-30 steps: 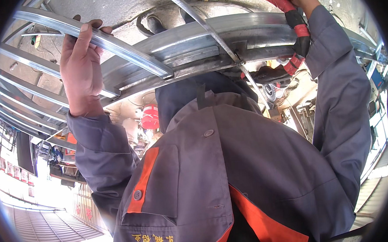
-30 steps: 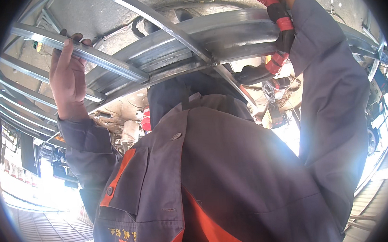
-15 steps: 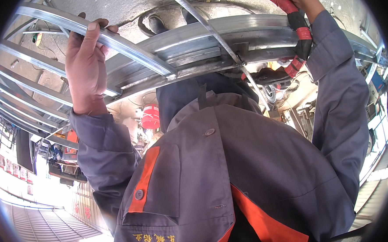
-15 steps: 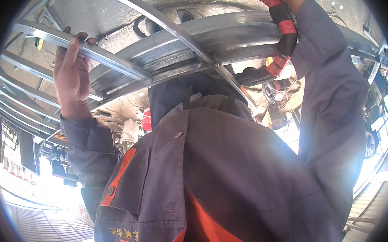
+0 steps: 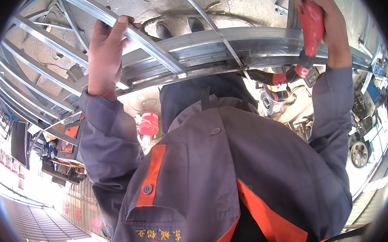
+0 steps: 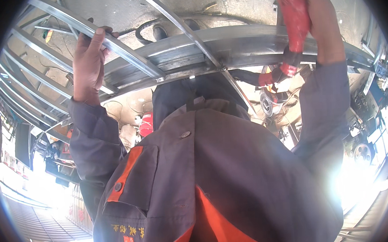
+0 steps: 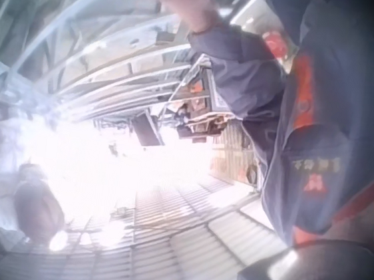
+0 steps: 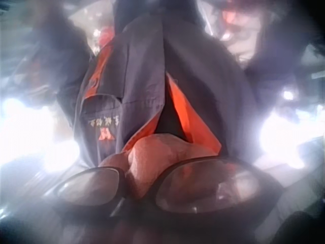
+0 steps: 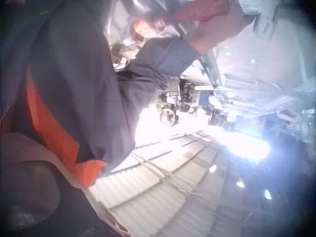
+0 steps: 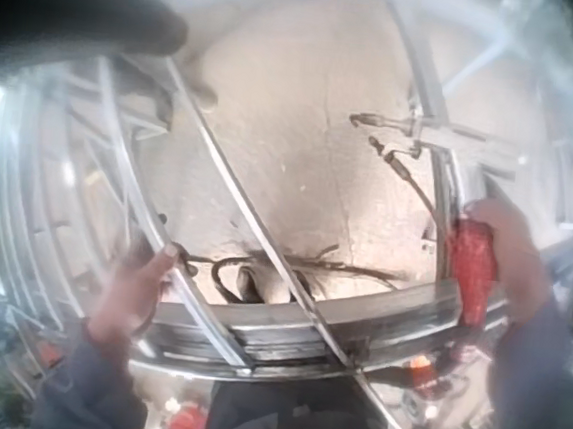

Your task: The person positions metal bars onto a curved frame and uses a welding torch to join them. The person repeatedly aligns bars and welds joints along the structure.

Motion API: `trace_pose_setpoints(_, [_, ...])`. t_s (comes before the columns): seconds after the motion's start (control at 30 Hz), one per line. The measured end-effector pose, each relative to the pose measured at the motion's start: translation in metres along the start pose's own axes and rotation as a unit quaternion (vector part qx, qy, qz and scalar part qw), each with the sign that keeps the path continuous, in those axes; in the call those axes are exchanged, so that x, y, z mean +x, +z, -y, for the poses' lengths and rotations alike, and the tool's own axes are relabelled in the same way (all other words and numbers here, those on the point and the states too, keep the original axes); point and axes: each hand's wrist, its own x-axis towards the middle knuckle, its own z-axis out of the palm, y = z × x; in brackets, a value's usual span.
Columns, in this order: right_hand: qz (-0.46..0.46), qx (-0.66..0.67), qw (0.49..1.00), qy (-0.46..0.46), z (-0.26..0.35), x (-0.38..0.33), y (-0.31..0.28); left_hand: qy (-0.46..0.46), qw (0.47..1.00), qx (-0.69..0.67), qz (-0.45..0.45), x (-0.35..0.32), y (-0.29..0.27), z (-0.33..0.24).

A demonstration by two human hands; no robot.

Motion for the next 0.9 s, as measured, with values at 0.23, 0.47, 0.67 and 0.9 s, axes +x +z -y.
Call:
trace_pose_setpoints(0.23, [-0.001,0.183,0.970,-0.163,0.032,-0.114,-0.041,0.005,0.998,0.065,-0.023,0.001,-0.005,0.002])
trace_pose_setpoints(0.47, [0.043,0.113,0.963,-0.240,0.045,-0.148,-0.020,0.024,0.994,0.104,-0.016,-0.005,-0.002,-0.013])
trace_pose_setpoints(0.67, [0.092,0.029,0.970,-0.222,0.073,-0.172,-0.012,0.044,0.995,0.087,-0.016,-0.007,-0.003,-0.014])
trace_pose_setpoints(0.9, [0.258,-0.148,0.955,-0.018,0.140,-0.192,-0.008,0.050,0.996,0.078,-0.017,0.001,-0.012,-0.006])
